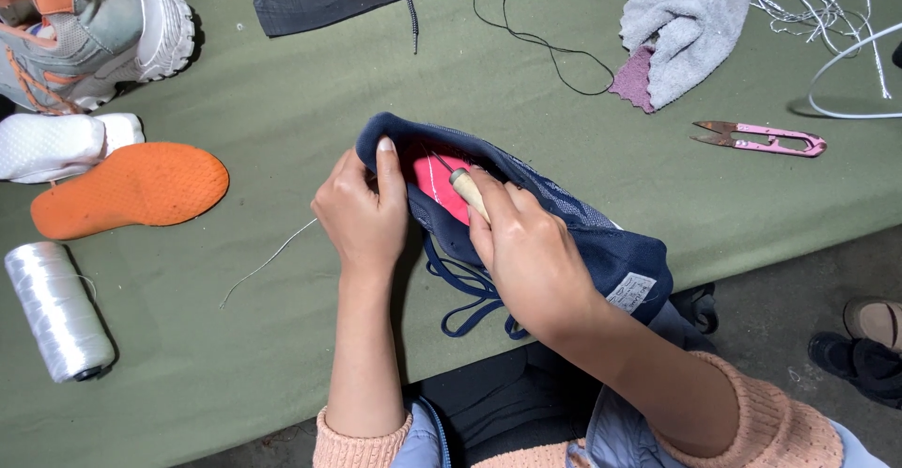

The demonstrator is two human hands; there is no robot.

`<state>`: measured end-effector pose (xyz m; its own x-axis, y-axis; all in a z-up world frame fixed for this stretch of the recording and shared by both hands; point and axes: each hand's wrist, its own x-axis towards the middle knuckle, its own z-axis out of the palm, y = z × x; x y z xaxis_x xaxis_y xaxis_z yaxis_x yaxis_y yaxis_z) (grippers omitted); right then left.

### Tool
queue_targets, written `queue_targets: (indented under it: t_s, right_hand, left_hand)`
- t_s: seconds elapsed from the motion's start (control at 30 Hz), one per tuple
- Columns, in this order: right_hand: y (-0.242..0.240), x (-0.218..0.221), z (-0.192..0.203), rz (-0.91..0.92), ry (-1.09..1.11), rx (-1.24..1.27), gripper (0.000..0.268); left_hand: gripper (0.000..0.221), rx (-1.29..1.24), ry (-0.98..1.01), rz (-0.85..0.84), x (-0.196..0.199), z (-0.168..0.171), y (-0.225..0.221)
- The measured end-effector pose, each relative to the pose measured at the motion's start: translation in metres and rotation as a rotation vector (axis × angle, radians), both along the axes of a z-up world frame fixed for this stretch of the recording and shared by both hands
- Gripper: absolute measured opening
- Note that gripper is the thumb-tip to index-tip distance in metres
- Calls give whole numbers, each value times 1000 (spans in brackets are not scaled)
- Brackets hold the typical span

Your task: Hand-stitching the sole of a blue sneaker using a sewing awl and thread at a repair bench.

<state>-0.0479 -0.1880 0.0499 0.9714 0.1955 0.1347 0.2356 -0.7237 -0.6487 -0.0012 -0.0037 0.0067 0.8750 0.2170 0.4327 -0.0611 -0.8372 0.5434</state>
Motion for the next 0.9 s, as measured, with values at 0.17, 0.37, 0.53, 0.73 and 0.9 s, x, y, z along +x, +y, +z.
queue_targets:
  t_s: [0.17,0.37,0.53,0.73,0.9]
  right_hand:
    - [-1,0,-3,2,5,11,35]
    - [-2,0,-3,14,1,16,34]
    - [-1,2,0,32,-4,12,33]
    - [-1,1,0,29,4,20,33]
    - [-1,2,0,39,10,31,33]
  left_hand:
    - [42,12,1,5,0,-4,1]
    - [41,14,-11,5,0,-2,0]
    - [41,15,-5,9,0,-3,0]
    - [41,22,-10,15,0,-4,0]
    - [41,22,-18,15,0,-4,-1]
